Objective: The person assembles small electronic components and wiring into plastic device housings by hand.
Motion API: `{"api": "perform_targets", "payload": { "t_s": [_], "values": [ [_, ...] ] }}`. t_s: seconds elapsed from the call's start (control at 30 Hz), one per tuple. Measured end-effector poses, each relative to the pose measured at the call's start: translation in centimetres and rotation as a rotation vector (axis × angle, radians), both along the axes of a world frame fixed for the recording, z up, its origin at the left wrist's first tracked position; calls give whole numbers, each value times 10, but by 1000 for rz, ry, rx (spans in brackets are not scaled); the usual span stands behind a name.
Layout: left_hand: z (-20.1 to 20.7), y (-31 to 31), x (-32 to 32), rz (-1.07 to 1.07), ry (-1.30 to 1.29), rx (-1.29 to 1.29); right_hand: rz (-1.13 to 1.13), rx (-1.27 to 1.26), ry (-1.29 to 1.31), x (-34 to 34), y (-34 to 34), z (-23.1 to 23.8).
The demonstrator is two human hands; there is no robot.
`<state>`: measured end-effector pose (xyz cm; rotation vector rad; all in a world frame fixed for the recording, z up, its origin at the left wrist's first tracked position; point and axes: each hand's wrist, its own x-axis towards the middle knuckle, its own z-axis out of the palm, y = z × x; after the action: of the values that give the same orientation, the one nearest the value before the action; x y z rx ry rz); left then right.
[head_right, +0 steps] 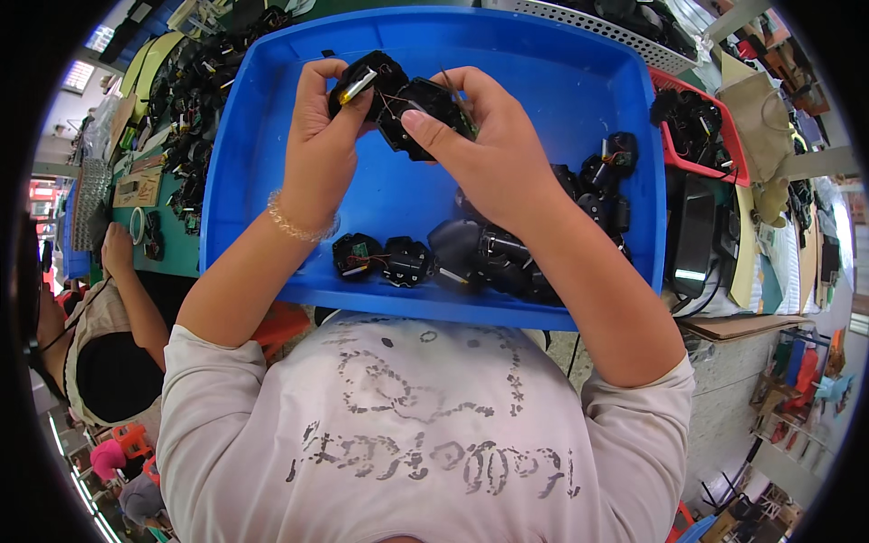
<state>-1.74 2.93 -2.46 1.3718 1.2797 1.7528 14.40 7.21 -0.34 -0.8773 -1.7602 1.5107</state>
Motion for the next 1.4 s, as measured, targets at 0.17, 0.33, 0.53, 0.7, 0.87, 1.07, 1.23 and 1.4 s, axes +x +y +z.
{"api": "perform_targets", "payload": {
  "t_s": [0.17, 0.33, 0.53, 0.7, 0.87, 1.07, 1.23, 1.4],
  "values": [
    [3, 0, 3, -278, -814, -356, 31, 46, 15, -3, -9, -3],
    [18, -6, 14, -410, -1045, -378, -1, 196, 38, -7, -18, -3],
    [25, -6, 8, -637, -1116, -232, 7, 217, 79, -1, -22, 0],
    [26, -5, 6, -667, -1104, -184, -6, 241, 198, -3, -25, 1],
    [30, -11, 3, -561, -791, -213, -147, 574, 103, 7, -10, 13],
    [37, -19, 16, -622, -754, -361, -145, 684, 84, 13, 4, 26],
    [33, -21, 14, -828, -782, -442, 37, 880, -29, 20, 10, 32],
    [29, -19, 10, -907, -727, -504, 134, 837, -90, 25, 17, 29]
  ]
}}
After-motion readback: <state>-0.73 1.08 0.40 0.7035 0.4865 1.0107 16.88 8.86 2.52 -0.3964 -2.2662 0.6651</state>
